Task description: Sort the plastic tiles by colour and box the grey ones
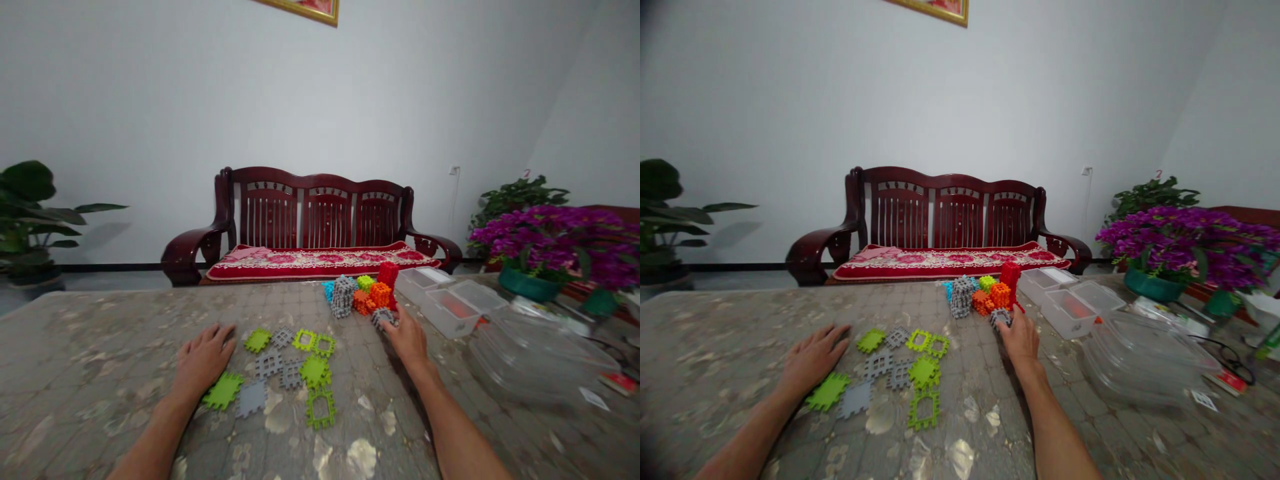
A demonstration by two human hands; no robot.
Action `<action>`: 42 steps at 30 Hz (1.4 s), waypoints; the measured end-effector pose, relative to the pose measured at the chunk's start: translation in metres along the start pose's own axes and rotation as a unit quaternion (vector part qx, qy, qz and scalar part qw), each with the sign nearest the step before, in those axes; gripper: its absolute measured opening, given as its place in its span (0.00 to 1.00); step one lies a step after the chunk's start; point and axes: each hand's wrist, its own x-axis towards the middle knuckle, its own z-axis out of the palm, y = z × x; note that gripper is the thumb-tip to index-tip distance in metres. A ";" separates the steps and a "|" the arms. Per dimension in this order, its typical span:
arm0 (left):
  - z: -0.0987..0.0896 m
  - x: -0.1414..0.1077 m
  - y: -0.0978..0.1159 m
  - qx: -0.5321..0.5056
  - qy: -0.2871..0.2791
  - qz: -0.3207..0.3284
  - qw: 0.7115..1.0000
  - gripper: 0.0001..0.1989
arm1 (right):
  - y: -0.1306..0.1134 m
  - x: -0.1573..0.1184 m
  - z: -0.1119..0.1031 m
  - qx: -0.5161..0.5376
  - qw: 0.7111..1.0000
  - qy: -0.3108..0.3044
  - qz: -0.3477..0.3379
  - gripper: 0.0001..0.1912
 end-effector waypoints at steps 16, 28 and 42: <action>-0.001 0.000 0.001 -0.008 -0.003 -0.009 1.000 0.26 | -0.001 -0.007 -0.005 -0.079 0.997 -0.007 -0.023 0.30; -0.003 -0.001 0.003 -0.013 0.000 -0.008 1.000 0.25 | 0.002 -0.005 0.003 -0.059 0.997 -0.040 0.031 0.36; -0.011 -0.005 0.008 -0.016 -0.011 -0.015 1.000 0.24 | -0.003 -0.008 0.002 -0.011 0.997 0.081 -0.013 0.34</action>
